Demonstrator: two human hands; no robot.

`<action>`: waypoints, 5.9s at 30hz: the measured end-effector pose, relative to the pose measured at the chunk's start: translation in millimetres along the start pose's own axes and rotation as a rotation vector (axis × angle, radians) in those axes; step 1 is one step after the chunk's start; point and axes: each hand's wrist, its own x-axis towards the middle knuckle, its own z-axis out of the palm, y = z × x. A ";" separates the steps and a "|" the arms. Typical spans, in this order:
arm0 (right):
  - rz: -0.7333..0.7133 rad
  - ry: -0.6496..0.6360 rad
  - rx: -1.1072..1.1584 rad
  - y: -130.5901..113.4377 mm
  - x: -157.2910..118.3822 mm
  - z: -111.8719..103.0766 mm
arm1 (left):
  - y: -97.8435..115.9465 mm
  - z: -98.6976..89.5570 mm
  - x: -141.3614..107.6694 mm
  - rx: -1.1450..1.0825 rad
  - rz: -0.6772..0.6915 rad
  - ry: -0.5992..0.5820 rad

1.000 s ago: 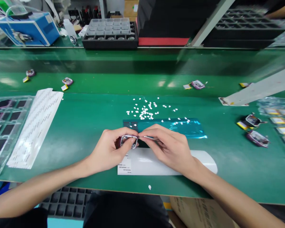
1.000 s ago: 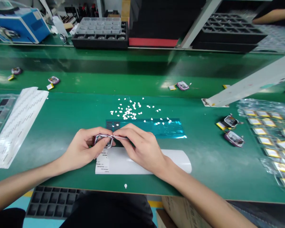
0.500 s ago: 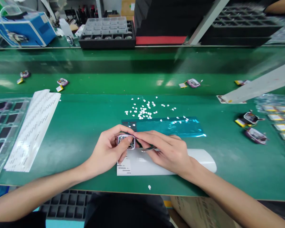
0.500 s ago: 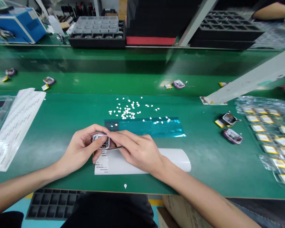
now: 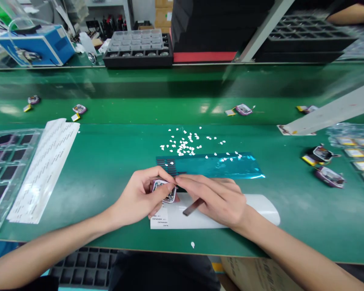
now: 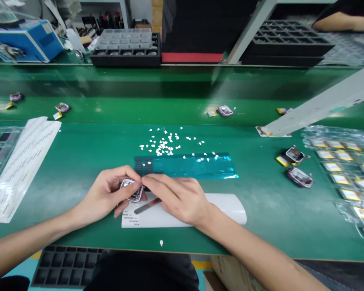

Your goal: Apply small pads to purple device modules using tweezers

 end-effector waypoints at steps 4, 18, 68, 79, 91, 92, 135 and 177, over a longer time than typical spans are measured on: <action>-0.094 -0.065 0.003 4.6 2.4 -5.3 | 3.8 -1.8 -0.7 -0.103 -0.090 -0.072; -0.035 -0.028 0.053 13.9 0.3 -4.3 | -1.2 -2.3 0.4 -0.048 -0.073 -0.041; 0.195 -0.096 0.128 -12.5 7.6 2.6 | -24.3 3.5 -9.1 0.632 0.493 0.214; 0.268 -0.030 0.397 -3.2 11.2 1.9 | 16.1 -18.4 -7.7 0.906 0.570 -0.076; 0.577 -0.298 0.777 0.6 21.8 -9.0 | 11.6 -32.1 8.5 1.351 0.234 -0.421; 0.577 -0.334 0.804 1.3 21.9 -7.4 | 9.6 -31.9 10.0 1.355 0.208 -0.422; 0.665 0.039 0.832 -14.0 15.9 1.5 | -1.8 -4.7 -4.3 0.418 0.048 -0.178; 0.608 0.110 0.627 -18.0 22.8 -9.2 | 14.3 -13.2 -1.6 0.278 0.106 -0.327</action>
